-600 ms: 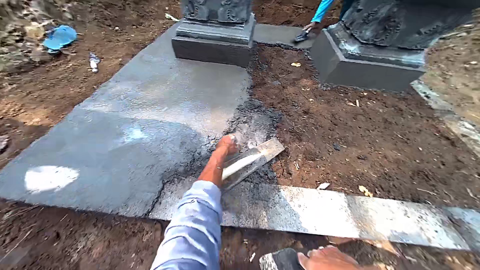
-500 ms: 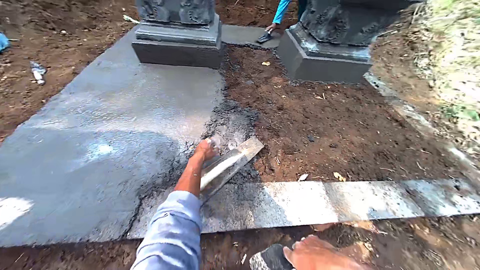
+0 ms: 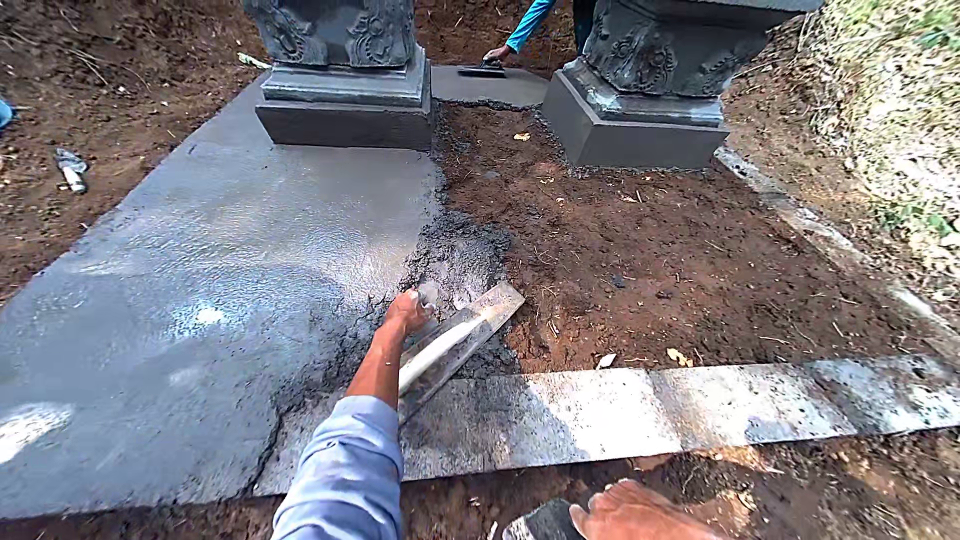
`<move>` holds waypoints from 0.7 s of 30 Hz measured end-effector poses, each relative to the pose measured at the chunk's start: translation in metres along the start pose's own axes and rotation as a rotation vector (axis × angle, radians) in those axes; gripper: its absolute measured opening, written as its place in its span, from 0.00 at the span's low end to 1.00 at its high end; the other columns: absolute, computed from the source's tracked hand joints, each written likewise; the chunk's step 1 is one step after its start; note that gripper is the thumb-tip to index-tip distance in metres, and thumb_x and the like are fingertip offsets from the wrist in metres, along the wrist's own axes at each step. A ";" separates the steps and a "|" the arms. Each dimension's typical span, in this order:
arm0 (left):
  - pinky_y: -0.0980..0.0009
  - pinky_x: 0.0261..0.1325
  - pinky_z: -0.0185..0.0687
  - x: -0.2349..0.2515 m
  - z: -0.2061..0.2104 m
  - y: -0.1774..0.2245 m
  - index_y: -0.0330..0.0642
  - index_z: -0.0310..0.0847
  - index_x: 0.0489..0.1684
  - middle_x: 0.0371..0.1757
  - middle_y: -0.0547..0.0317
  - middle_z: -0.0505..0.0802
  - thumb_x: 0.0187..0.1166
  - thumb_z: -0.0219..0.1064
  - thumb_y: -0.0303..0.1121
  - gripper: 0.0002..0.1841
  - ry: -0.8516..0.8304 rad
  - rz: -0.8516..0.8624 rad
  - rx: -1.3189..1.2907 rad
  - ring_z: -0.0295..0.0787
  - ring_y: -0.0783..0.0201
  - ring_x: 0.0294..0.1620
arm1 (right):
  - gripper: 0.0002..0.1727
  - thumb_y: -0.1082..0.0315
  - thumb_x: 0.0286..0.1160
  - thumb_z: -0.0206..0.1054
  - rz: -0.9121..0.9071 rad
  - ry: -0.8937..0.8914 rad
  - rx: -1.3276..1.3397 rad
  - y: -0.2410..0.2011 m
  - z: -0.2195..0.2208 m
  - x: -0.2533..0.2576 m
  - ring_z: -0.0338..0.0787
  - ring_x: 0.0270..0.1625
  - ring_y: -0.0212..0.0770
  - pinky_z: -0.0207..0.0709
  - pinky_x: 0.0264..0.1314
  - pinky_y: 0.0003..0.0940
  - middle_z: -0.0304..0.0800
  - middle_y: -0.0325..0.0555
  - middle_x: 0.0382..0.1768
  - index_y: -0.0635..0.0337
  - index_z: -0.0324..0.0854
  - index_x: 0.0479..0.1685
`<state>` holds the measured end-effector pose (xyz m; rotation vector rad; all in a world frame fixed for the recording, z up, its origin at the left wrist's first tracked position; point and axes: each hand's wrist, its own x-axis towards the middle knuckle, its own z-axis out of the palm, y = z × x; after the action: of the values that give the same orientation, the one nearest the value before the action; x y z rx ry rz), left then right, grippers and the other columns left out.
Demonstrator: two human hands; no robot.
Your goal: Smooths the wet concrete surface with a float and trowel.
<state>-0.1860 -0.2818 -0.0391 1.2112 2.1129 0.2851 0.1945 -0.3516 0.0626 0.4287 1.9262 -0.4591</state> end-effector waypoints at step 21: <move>0.44 0.72 0.76 -0.002 -0.001 -0.001 0.33 0.83 0.64 0.63 0.35 0.89 0.88 0.59 0.40 0.20 -0.008 0.007 -0.005 0.87 0.42 0.65 | 0.25 0.52 0.92 0.53 0.005 -0.023 -0.013 -0.002 0.000 0.001 0.88 0.65 0.66 0.76 0.68 0.64 0.89 0.66 0.57 0.62 0.75 0.74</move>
<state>-0.1863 -0.2834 -0.0382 1.2156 2.1007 0.2881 0.1931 -0.3528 0.0623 0.4178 1.9047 -0.4463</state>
